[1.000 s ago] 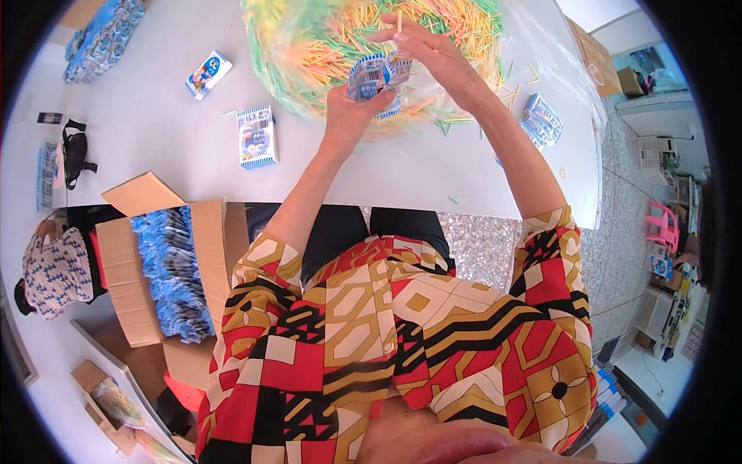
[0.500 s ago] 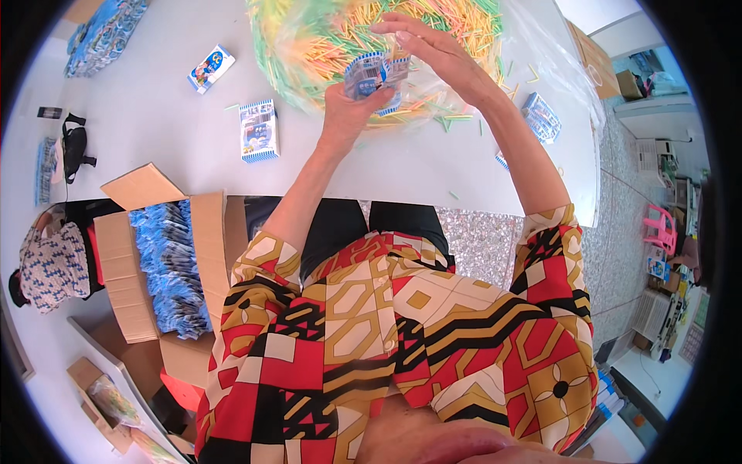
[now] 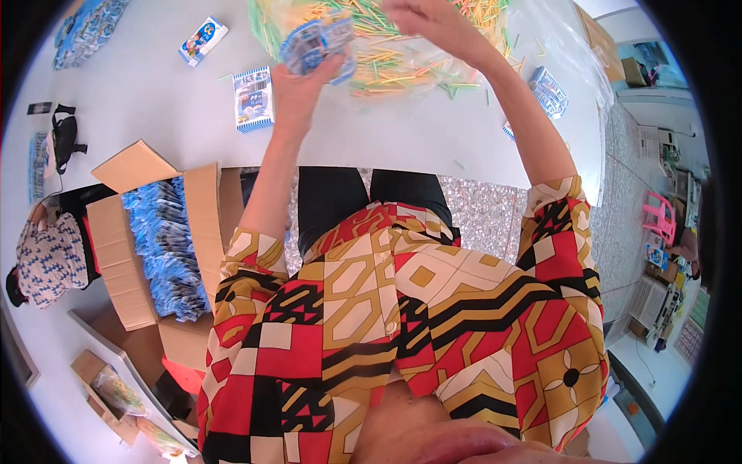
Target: The person packages plastic sticks by taking them from plastic bags and placing them into cardboard boxes by hand.
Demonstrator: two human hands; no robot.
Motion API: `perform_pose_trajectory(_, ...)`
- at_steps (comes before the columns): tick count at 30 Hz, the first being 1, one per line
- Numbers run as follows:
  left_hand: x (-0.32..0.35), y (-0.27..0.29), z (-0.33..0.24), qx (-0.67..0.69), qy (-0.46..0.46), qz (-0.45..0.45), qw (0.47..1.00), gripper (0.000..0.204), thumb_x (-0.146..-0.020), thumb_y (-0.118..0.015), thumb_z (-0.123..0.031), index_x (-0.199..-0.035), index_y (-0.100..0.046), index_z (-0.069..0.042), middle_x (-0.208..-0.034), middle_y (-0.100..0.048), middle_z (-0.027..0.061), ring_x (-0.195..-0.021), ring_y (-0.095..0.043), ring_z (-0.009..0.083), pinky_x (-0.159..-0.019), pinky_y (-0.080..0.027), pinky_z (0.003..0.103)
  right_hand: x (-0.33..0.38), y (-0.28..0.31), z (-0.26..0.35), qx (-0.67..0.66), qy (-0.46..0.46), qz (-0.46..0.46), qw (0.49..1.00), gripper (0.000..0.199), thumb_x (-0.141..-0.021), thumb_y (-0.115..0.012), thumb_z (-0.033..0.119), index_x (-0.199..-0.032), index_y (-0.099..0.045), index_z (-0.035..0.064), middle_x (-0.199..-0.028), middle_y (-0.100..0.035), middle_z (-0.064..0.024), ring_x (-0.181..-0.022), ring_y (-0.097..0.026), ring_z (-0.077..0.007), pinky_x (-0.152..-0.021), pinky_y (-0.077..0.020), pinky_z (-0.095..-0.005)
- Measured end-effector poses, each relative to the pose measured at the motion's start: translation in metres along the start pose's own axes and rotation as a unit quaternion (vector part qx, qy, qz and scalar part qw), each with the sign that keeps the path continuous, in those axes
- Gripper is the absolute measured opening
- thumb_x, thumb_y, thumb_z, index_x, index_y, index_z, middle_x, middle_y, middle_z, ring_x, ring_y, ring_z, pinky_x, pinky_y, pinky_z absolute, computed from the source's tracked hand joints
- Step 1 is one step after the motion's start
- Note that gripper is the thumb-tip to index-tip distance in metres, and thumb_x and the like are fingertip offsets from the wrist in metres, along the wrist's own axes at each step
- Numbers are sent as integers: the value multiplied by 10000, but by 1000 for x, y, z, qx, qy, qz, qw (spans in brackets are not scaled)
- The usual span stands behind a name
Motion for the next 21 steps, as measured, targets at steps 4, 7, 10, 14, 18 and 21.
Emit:
perform_pose_trajectory(4,7,21,-11,12,11,-43,999,314,-717,-759,-56,-999,-643,15,-939,-674,53,-828,-628,108,-778,-486,250,11,-20,-41,151,-1,26,988,126,-870,-538,98,-944,-608,24,-842,-642,-50,-685,-592,-160,-639,-461,-328)
perform_pose_trajectory(7,11,26,-12,9,16,-50,999,318,-716,-760,-55,-1002,-641,18,-947,-675,60,-834,-634,116,-789,-488,255,6,-27,-55,193,7,-16,981,159,-832,-569,111,-954,-607,16,-894,-642,-87,-740,-603,-214,-680,-471,-342)
perform_pose_trajectory(10,14,25,-10,2,21,-52,998,314,-722,-758,-59,-1003,-641,14,-943,-674,58,-833,-633,116,-797,-488,256,-3,-39,-72,278,71,-8,958,216,-784,-600,112,-976,-599,13,-891,-627,-104,-807,-594,-269,-729,-472,-361)
perform_pose_trajectory(14,17,20,-12,20,20,-43,999,320,-725,-765,-72,-1008,-639,6,-944,-672,54,-844,-631,113,-802,-489,257,-13,-52,-73,312,58,47,947,222,-750,-615,105,-946,-578,6,-894,-607,-109,-882,-578,-306,-767,-465,-393)
perform_pose_trajectory(18,17,17,-10,24,16,-34,999,321,-727,-766,-75,-1012,-638,0,-948,-671,54,-852,-629,110,-801,-491,259,-27,-63,-72,375,28,101,921,151,-740,-581,50,-882,-543,12,-891,-582,-137,-904,-570,-330,-753,-460,-419)
perform_pose_trajectory(21,18,16,-9,28,16,-34,999,312,-732,-760,-68,-1011,-638,1,-944,-672,57,-846,-629,109,-796,-495,258,-32,-77,-59,398,8,99,912,139,-711,-570,-1,-845,-534,-6,-872,-589,-159,-883,-582,-345,-722,-470,-433)
Point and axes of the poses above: each hand's wrist, its own x-axis away from the middle knuckle, its own y-axis out of the back of the hand, z = x × y, the point moved 1 cm from there along -x, towards the middle knuckle
